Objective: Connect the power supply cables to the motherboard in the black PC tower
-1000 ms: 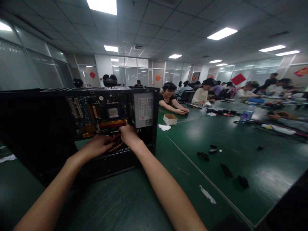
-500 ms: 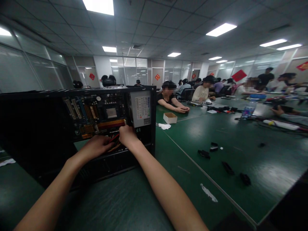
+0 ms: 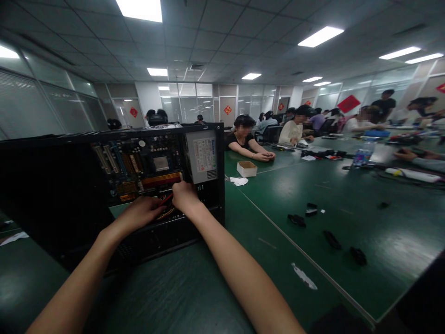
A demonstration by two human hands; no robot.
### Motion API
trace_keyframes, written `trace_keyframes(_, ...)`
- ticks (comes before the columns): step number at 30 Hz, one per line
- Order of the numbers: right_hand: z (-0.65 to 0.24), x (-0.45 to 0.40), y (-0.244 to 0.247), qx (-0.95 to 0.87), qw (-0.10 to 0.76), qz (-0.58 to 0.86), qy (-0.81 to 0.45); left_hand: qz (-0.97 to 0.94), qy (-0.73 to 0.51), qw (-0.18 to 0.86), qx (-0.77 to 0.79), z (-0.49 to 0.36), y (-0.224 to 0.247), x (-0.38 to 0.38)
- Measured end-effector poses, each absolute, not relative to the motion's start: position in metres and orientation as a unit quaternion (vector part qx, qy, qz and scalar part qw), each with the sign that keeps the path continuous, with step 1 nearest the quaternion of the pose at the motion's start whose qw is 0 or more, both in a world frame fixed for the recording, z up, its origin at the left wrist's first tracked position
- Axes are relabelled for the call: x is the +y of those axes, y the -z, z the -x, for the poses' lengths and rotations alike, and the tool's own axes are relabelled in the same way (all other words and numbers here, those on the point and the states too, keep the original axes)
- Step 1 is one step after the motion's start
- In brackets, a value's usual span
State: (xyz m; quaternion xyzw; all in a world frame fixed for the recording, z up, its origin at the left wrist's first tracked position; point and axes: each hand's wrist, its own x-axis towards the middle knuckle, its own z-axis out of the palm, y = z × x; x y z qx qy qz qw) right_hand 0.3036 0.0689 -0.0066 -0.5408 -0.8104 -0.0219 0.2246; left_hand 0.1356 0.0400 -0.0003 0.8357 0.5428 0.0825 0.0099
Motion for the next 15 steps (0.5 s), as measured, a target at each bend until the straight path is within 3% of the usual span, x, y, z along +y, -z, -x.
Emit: trace_keyframes(15, -0.3024, 0.0698, 0.0079, -0.808, 0.219, 0.546, 0.027, -0.835, -0.079, -0.004, 0.545, -0.1324, 0.0048, 0.0436)
